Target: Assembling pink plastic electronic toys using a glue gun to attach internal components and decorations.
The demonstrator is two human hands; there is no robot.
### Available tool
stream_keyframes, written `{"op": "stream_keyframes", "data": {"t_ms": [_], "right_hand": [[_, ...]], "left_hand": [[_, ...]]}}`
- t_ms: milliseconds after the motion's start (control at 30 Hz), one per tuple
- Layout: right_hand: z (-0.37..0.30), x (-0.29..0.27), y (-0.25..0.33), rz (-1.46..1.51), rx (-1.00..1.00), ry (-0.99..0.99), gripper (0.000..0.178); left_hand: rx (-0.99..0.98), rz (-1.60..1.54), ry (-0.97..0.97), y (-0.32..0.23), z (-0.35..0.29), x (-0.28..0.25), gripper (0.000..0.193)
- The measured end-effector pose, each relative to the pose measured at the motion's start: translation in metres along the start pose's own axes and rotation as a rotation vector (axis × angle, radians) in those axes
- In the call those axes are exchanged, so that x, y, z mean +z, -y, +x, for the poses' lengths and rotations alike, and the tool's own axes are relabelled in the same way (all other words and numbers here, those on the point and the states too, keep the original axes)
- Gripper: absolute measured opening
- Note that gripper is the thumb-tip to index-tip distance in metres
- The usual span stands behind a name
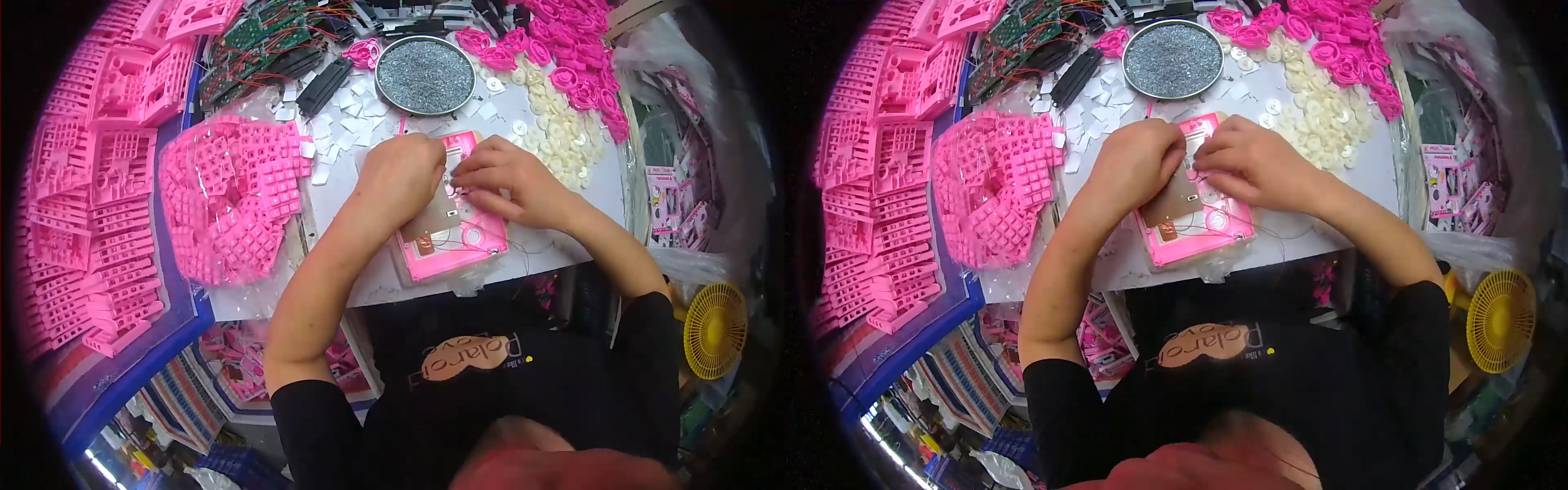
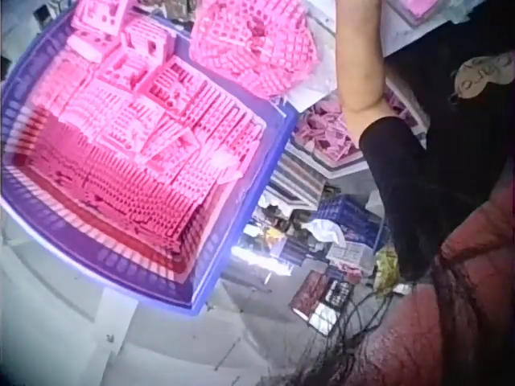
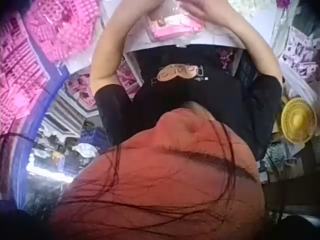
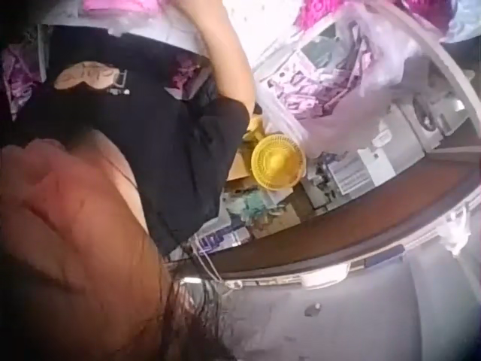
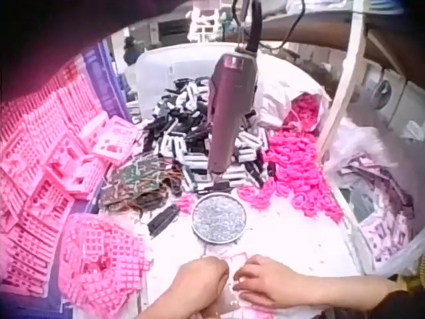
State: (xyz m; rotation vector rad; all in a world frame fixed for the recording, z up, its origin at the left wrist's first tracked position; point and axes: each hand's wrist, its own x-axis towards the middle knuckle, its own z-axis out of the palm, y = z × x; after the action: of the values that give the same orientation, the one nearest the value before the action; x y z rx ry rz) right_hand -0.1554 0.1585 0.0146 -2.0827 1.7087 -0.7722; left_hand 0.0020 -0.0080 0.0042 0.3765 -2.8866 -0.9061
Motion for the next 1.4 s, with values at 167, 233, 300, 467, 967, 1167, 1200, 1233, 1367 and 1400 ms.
{"op": "stream_keyframes", "data": {"t_ms": [167, 233, 300, 467, 967, 1167, 1200, 1233, 1367, 1400], "right_hand": [[0.000, 0.013, 0.000, -0.203, -0.115, -0.068, 0.017], [0.003, 0.011, 0.001, -0.216, -0.118, -0.034, 0.015], [0.005, 0.005, -0.005, -0.162, -0.131, 0.019, 0.014], [0.004, 0.014, 0.002, -0.162, -0.020, -0.067, 0.022], [0.018, -0.001, 0.000, -0.135, 0.052, -0.141, 0.020], [0.040, 0.019, 0.005, 0.108, 0.196, -0.327, 0.017], [0.040, 0.020, 0.006, 0.105, 0.192, -0.282, 0.018], [0.040, 0.019, 0.006, 0.126, 0.196, -0.271, 0.018], [0.036, 0.020, 0.009, 0.111, 0.178, -0.291, 0.017], [0.034, 0.020, 0.013, 0.195, 0.245, -0.291, 0.018]], "left_hand": [[0.014, 0.002, -0.013, 0.000, -0.001, 0.002, 0.013], [0.036, 0.028, -0.011, 0.001, 0.000, 0.002, 0.013], [0.062, 0.077, -0.002, 0.004, 0.001, 0.007, 0.013], [0.080, 0.145, -0.040, 0.003, 0.002, 0.013, 0.012], [-0.158, 0.065, -0.415, 0.018, -0.018, 0.003, 0.015], [-0.057, 0.025, -0.519, 0.000, -0.034, 0.012, 0.008], [-0.072, 0.007, -0.499, -0.002, -0.036, 0.012, 0.009], [-0.096, -0.008, -0.458, -0.009, -0.036, 0.004, 0.008], [-0.123, -0.370, -0.366, -0.005, -0.041, -0.004, 0.011], [-0.100, -0.371, -0.388, -0.007, -0.039, -0.004, 0.011]]}}
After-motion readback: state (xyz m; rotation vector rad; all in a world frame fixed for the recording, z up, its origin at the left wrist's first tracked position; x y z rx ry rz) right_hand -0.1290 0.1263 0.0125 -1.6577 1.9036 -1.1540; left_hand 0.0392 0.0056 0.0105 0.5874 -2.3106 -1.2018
